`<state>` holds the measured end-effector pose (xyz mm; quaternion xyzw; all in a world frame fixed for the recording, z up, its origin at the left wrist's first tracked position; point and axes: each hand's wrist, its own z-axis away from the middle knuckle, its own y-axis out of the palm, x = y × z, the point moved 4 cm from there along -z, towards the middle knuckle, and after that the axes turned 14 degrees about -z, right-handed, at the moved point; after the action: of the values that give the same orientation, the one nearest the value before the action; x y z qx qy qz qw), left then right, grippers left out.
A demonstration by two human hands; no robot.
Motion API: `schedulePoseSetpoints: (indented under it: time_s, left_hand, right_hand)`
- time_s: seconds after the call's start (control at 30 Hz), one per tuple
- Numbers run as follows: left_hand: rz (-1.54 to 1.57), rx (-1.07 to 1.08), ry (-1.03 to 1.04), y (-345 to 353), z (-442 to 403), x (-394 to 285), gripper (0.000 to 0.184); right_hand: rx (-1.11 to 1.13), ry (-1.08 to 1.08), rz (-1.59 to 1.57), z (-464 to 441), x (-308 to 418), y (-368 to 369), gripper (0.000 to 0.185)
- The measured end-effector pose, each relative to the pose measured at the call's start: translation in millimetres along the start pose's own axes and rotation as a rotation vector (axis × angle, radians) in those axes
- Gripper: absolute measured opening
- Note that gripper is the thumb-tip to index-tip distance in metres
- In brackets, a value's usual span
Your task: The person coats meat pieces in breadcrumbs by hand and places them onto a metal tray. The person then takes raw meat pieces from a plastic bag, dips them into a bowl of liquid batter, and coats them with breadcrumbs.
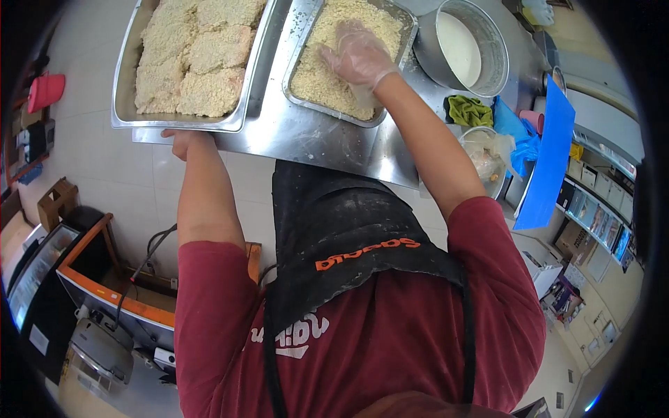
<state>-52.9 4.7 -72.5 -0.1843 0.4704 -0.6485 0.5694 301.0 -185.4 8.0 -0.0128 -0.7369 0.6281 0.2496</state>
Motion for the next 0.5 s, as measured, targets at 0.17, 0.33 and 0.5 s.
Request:
schedulePoseSetpoints:
  time_s: [0.17, 0.33, 0.5]
  left_hand:
    - [0.034, 0.046, 0.012, -15.3, 23.5, -1.5, 0.084]
    - [-0.059, -0.009, 0.082, -20.6, 29.4, -5.0, 0.084]
    - [-0.023, -0.031, 0.065, -20.3, 30.8, -3.5, 0.084]
  right_hand:
    - [0.107, 0.182, -0.018, 23.8, 58.1, -51.5, 0.054]
    - [0.047, 0.168, 0.105, 23.1, 29.5, 2.0, 0.025]
    - [0.063, 0.022, 0.014, 6.1, 12.8, -27.6, 0.013]
